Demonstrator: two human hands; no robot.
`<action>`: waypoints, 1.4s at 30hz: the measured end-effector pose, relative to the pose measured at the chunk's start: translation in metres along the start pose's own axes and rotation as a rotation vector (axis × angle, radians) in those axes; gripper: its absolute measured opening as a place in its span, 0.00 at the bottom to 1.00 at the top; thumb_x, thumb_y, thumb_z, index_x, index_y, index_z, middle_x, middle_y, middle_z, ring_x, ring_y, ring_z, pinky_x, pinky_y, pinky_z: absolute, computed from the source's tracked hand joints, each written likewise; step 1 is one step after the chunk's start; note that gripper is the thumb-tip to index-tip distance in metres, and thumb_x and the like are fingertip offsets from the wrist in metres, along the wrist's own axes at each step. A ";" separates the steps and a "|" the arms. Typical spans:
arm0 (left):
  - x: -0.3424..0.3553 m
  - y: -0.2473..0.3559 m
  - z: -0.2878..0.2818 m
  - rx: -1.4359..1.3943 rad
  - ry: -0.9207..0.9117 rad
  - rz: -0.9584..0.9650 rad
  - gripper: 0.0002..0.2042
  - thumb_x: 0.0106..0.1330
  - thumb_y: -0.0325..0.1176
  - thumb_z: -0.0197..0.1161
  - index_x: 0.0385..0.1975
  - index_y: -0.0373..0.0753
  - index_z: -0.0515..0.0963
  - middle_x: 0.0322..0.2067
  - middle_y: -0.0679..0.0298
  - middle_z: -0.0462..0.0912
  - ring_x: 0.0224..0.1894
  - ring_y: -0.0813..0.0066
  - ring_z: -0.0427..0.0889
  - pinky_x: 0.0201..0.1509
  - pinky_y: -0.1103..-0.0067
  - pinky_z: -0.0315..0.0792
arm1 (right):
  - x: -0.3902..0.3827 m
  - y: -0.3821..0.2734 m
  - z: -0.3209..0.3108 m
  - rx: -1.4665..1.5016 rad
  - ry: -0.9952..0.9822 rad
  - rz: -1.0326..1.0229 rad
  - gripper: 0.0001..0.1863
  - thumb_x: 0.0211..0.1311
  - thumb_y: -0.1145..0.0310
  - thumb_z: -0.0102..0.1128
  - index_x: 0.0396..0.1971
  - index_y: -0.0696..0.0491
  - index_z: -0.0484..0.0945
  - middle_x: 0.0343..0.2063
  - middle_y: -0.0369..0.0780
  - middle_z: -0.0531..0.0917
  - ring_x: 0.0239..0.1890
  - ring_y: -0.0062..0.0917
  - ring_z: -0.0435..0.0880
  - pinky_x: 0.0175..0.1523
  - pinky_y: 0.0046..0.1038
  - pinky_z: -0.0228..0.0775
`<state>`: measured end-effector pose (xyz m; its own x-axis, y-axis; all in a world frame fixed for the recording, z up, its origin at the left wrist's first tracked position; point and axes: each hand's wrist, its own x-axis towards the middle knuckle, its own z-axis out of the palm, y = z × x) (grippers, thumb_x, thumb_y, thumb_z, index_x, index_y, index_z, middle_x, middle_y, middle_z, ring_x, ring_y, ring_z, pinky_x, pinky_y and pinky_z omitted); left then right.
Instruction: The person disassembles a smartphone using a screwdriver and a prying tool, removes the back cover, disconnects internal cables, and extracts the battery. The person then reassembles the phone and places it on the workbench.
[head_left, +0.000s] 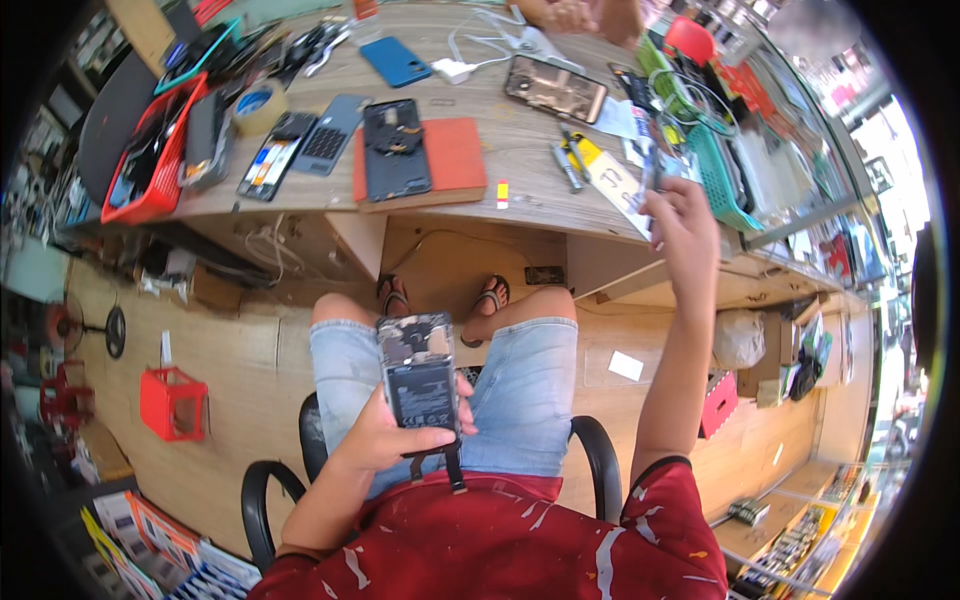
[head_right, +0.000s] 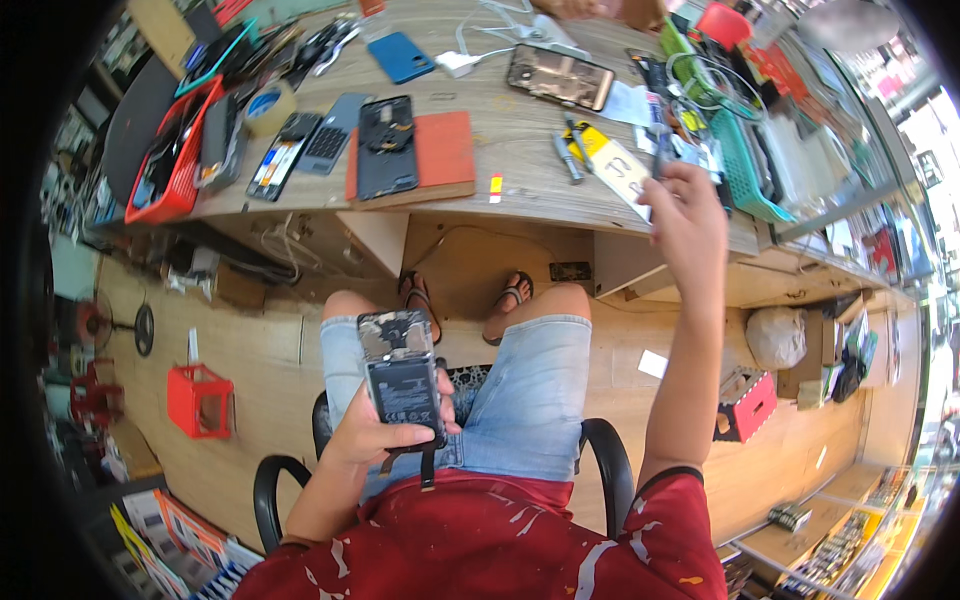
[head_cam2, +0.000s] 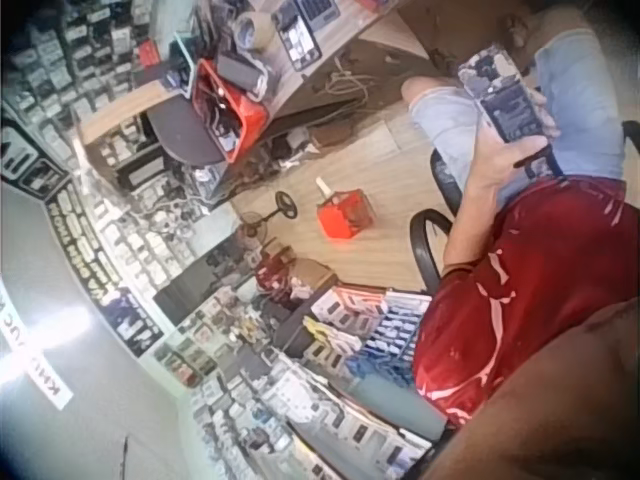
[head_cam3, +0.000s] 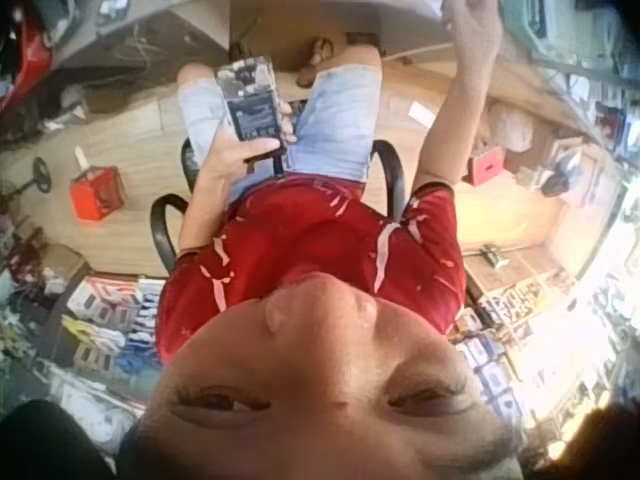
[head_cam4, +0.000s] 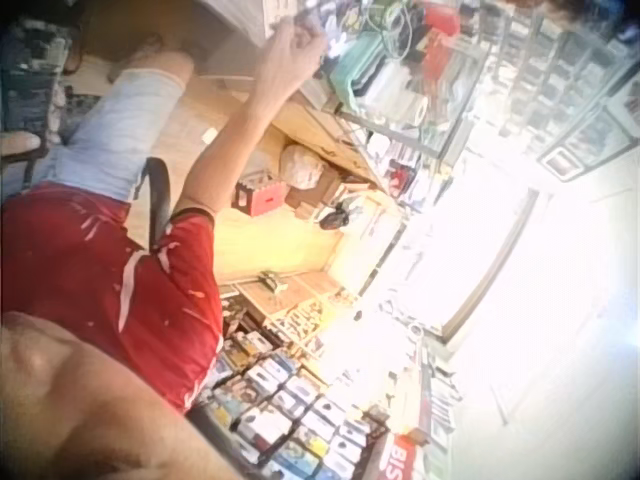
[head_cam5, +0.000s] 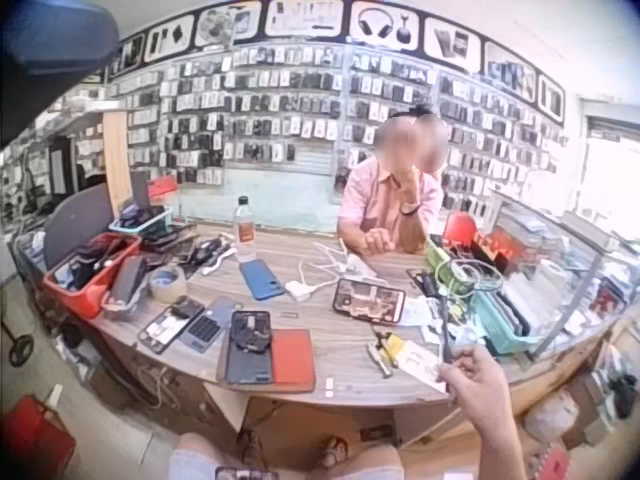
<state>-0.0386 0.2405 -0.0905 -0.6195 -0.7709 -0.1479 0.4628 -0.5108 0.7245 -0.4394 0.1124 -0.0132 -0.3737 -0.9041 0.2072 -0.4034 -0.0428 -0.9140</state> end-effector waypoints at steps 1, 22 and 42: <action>0.000 0.000 -0.001 0.012 -0.003 -0.004 0.28 0.63 0.18 0.77 0.64 0.30 0.77 0.55 0.55 0.86 0.54 0.64 0.91 0.63 0.61 0.87 | -0.011 -0.009 -0.004 0.152 -0.020 0.014 0.19 0.76 0.73 0.68 0.61 0.64 0.77 0.36 0.40 0.89 0.28 0.17 0.82 0.35 0.24 0.78; 0.005 0.004 0.002 -0.425 0.159 0.716 0.58 0.64 0.86 0.57 0.82 0.44 0.58 0.54 0.61 0.73 0.53 0.65 0.75 0.59 0.60 0.74 | -0.194 -0.105 0.101 0.653 -0.874 -0.244 0.18 0.54 0.88 0.80 0.42 0.65 0.79 0.39 0.61 0.89 0.40 0.50 0.95 0.50 0.53 0.93; 0.002 0.020 0.005 -0.305 0.227 0.814 0.52 0.63 0.83 0.62 0.73 0.46 0.61 0.45 0.64 0.76 0.47 0.70 0.80 0.60 0.57 0.79 | -0.209 -0.104 0.130 0.440 -0.714 -0.265 0.14 0.62 0.83 0.81 0.42 0.61 0.83 0.41 0.50 0.94 0.43 0.31 0.96 0.49 0.31 0.88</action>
<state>-0.0335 0.2307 -0.0733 0.0992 -0.9785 0.1809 0.8722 0.1730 0.4576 -0.2110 0.2503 -0.0061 0.3577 -0.8847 0.2988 0.0110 -0.3160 -0.9487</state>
